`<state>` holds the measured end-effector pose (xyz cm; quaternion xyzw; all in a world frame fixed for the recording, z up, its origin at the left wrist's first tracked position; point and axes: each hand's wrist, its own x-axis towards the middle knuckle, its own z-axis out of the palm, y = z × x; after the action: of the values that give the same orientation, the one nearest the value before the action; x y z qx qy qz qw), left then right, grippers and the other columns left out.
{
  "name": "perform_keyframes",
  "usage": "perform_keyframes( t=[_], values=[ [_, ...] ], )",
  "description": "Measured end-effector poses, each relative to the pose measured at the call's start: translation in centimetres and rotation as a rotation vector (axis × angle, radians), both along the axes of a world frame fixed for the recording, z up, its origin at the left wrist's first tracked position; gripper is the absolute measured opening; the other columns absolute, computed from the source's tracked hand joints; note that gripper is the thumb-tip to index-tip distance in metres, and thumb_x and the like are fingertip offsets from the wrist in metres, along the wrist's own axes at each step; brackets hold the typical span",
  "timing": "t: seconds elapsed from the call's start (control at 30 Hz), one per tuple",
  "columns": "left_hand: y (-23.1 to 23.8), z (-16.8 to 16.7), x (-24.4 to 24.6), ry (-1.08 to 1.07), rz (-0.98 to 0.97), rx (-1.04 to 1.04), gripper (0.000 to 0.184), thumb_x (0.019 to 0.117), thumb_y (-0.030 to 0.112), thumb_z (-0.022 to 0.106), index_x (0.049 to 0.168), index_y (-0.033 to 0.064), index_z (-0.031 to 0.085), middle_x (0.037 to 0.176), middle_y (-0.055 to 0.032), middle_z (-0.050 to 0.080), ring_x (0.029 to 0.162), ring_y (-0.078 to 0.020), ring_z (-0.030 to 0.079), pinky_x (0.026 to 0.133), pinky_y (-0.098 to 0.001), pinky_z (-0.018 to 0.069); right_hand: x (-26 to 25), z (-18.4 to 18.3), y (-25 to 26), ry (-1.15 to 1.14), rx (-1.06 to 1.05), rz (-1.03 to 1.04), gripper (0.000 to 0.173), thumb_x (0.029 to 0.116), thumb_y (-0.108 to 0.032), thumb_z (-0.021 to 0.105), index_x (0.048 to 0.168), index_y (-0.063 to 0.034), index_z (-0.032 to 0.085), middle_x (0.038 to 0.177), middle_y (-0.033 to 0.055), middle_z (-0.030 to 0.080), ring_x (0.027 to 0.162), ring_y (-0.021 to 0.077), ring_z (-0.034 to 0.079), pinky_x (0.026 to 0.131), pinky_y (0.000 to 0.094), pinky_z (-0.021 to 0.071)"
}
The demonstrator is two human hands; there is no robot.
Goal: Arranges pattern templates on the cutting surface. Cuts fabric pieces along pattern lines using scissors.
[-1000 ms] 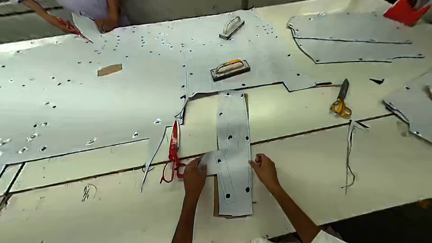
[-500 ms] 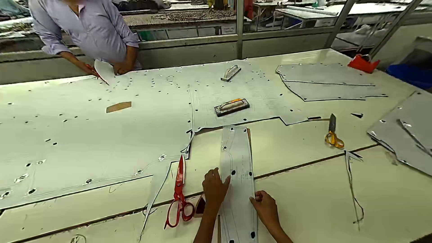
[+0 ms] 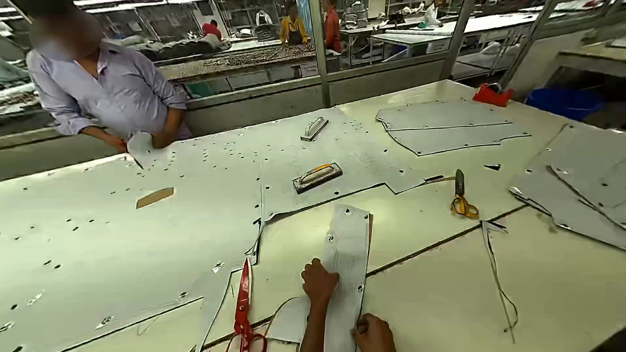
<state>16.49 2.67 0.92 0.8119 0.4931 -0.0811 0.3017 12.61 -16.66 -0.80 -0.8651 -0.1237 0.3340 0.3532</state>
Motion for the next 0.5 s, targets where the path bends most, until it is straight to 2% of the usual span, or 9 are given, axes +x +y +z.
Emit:
perform_keyframes(
  t=[0.13, 0.2, 0.33, 0.43, 0.5],
  values=[
    [-0.9, -0.2, -0.1, 0.028, -0.107, -0.037, 0.078, 0.0702, 0.027, 0.091, 0.139, 0.0078, 0.059, 0.144, -0.0230, 0.052, 0.137, -0.0436, 0.047, 0.100, -0.0654, 0.0471, -0.2, -0.1, -2.6, 0.076, 0.020, 0.134, 0.037, 0.0924, -0.035, 0.071, 0.105, -0.0003, 0.074, 0.095, 0.0150, 0.075, 0.093, 0.0305, 0.071, 0.087, 0.0532, 0.0530],
    [-2.2, -0.6, -0.5, 0.018, -0.208, -0.056, 0.077, 0.0690, 0.025, 0.092, 0.137, 0.0072, 0.060, 0.143, -0.0228, 0.053, 0.136, -0.0440, 0.047, 0.102, -0.0660, 0.0451, 1.2, -0.3, -5.0, 0.065, 0.031, 0.120, 0.040, 0.0918, -0.039, 0.072, 0.102, -0.0015, 0.075, 0.093, 0.0157, 0.074, 0.092, 0.0317, 0.070, 0.087, 0.0549, 0.0527],
    [-5.3, -1.6, -2.7, -0.052, -0.356, -0.064, 0.075, 0.0705, 0.022, 0.089, 0.138, 0.0070, 0.060, 0.136, -0.0213, 0.058, 0.131, -0.0427, 0.051, 0.103, -0.0638, 0.0448, 7.8, -1.5, -12.1, -0.205, 0.117, -0.118, 0.032, 0.0965, -0.027, 0.066, 0.116, -0.0023, 0.071, 0.102, 0.0137, 0.074, 0.093, 0.0271, 0.073, 0.086, 0.0472, 0.0586],
    [-7.5, -2.2, -4.7, -0.101, -0.403, -0.058, 0.072, 0.0732, 0.019, 0.086, 0.139, 0.0072, 0.061, 0.137, -0.0210, 0.058, 0.131, -0.0417, 0.053, 0.104, -0.0639, 0.0448, 13.2, -1.5, -17.5, -0.347, 0.075, -0.254, 0.035, 0.0988, -0.019, 0.064, 0.127, 0.0019, 0.064, 0.117, 0.0198, 0.069, 0.102, 0.0320, 0.070, 0.091, 0.0484, 0.0571],
    [-8.6, -2.3, -5.7, -0.109, -0.429, -0.049, 0.069, 0.0739, 0.018, 0.085, 0.138, 0.0080, 0.062, 0.138, -0.0200, 0.058, 0.130, -0.0414, 0.053, 0.105, -0.0629, 0.0445, 15.2, -1.7, -19.7, -0.376, 0.038, -0.266, 0.035, 0.0971, -0.015, 0.067, 0.127, 0.0033, 0.064, 0.117, 0.0225, 0.067, 0.102, 0.0342, 0.068, 0.091, 0.0493, 0.0559]
  ],
)
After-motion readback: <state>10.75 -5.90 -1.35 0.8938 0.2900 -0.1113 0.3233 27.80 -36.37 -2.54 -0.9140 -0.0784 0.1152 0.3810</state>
